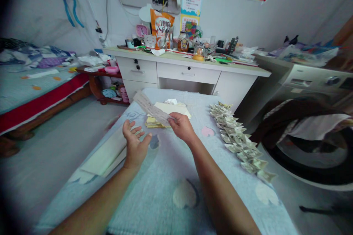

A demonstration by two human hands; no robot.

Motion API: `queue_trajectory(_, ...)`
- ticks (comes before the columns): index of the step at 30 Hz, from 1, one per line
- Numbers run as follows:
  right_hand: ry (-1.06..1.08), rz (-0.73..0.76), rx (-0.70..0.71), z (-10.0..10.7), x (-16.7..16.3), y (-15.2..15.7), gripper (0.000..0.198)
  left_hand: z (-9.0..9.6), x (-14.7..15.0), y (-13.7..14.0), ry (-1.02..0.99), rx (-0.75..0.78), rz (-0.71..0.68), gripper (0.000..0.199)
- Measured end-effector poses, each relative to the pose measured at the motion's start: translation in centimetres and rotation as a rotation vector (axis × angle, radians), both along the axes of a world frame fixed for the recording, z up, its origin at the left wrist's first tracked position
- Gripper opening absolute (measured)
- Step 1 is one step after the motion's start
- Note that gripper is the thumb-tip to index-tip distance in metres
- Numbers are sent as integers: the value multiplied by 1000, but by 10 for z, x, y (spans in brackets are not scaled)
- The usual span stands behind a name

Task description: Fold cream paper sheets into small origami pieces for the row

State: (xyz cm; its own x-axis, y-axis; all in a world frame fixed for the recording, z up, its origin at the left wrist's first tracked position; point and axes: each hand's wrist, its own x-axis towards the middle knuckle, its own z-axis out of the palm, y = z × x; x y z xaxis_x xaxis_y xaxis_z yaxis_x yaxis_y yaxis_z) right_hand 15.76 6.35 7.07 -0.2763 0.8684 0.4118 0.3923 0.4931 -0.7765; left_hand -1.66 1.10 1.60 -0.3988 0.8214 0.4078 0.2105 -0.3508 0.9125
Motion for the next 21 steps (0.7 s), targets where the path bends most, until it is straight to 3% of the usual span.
queue_trajectory(4, 300, 80, -302, 7, 18, -24, 20, -4, 3, 2, -186, -118, -202, 76)
queue_trajectory(7, 482, 84, -456, 0, 27, -45, 25, -5, 7, 2, -334, -188, -404, 66)
queue_trajectory(10, 543, 84, -566, -11, 33, -61, 25, -6, 9, 3, -415, -246, -479, 68)
queue_trajectory(12, 557, 81, -577, -17, 38, -66, 28, -5, 10, 3, -412, -262, -478, 73)
queue_trajectory(17, 557, 20, -499, -25, 51, -67, 66, 2, 11, -1, -309, -282, -480, 63)
queue_trajectory(21, 438, -14, -441, -36, 59, -63, 41, 2, 11, -4, -235, -377, -526, 54)
